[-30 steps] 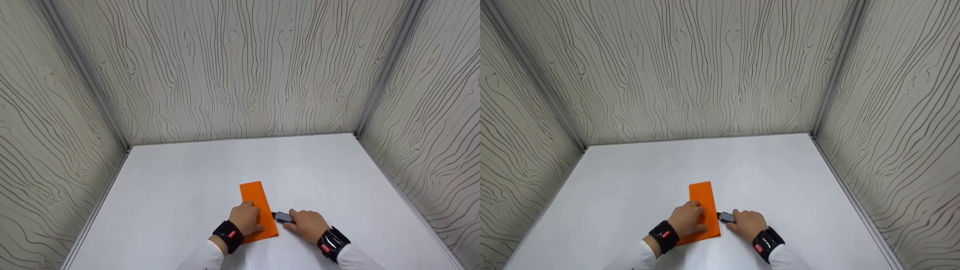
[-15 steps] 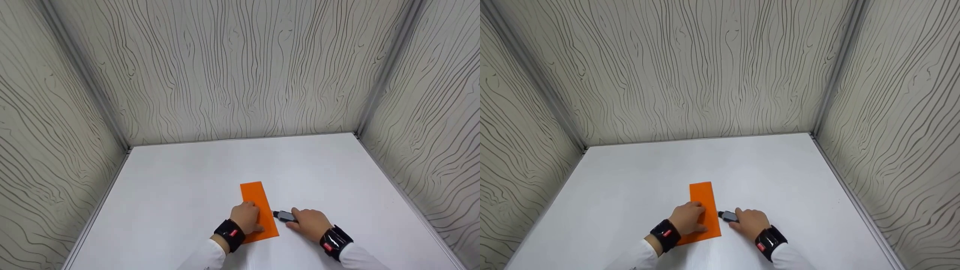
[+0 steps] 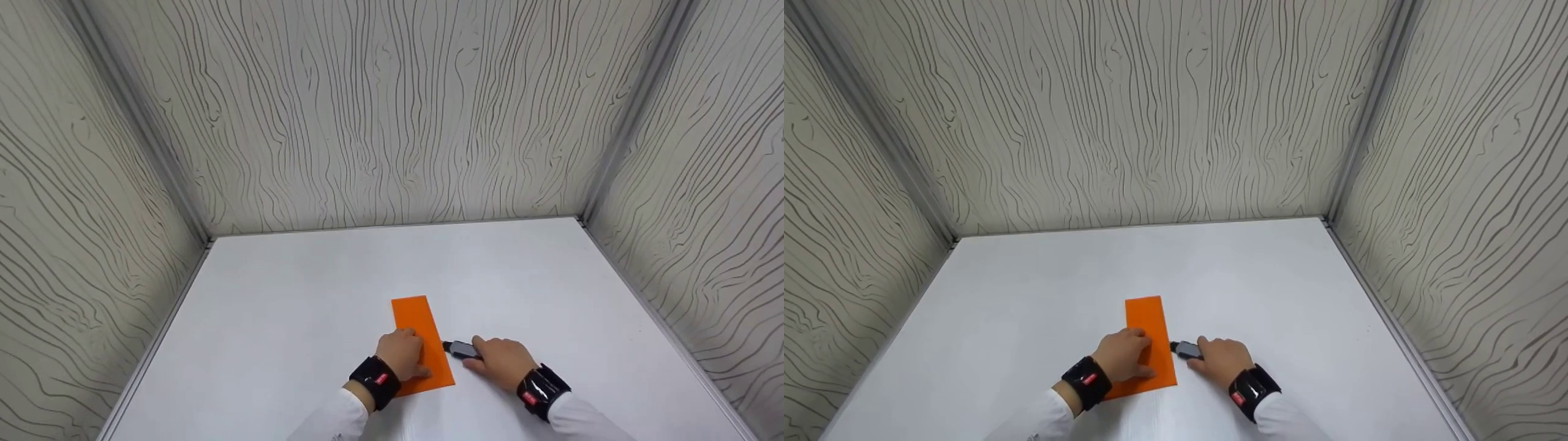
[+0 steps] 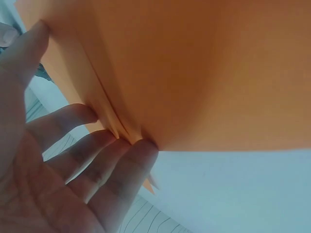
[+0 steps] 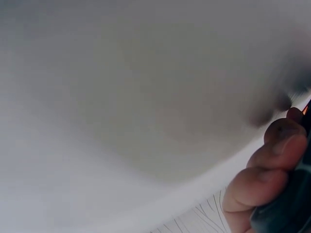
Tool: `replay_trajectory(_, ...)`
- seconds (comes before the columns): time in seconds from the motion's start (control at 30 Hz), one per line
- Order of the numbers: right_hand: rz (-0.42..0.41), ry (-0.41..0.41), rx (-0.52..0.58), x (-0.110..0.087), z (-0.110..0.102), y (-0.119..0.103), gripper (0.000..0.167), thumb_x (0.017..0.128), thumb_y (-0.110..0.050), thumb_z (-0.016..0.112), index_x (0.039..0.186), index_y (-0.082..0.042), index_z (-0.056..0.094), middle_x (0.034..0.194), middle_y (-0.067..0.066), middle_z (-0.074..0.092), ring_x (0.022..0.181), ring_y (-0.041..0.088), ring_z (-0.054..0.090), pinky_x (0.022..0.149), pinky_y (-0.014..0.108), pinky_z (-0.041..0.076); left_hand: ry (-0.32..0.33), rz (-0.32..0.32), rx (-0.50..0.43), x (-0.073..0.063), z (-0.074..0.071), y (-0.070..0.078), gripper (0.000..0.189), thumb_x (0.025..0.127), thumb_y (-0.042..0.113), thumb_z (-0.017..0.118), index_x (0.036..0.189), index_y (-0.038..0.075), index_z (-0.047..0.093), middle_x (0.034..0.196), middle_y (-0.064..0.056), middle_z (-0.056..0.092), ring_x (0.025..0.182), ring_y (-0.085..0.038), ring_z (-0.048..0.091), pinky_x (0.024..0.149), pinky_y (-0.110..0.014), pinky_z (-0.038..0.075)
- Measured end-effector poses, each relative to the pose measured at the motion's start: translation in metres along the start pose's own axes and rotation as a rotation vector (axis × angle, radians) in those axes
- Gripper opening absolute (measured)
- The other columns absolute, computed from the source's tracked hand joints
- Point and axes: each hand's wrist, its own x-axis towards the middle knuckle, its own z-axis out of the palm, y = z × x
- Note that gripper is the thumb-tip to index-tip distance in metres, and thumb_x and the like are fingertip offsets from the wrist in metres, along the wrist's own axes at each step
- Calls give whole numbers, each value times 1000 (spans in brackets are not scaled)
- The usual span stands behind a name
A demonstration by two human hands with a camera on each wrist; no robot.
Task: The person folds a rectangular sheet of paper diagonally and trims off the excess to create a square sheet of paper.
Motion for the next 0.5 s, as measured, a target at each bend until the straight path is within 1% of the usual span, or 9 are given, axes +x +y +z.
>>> replay_trajectory(0.13, 1, 2, 1, 3, -1, -1, 35, 101, -47, 74, 103, -14, 63, 71, -2, 56, 64, 16, 49, 63, 40, 48, 4, 1, 11, 1, 1, -1, 51, 85, 61, 88, 98, 12, 78, 88, -1, 58, 77, -18, 52, 73, -29, 53)
replay_trajectory(0.33, 10, 5, 0, 3, 0, 0, 34, 101, -46, 75, 102, -13, 63, 70, -2, 53, 64, 16, 48, 63, 40, 47, 8, -3, 11, 2, 5, 0, 52, 84, 62, 89, 96, 12, 77, 86, 0, 56, 75, -18, 50, 73, -28, 50)
replay_trajectory(0.5, -22, 34, -25, 6, 3, 0, 36, 102, -47, 73, 103, -12, 63, 70, -2, 54, 62, 15, 50, 61, 40, 50, -1, -2, 39, 5, 7, -1, 54, 84, 64, 88, 99, 13, 78, 89, -1, 60, 78, -18, 56, 75, -30, 56)
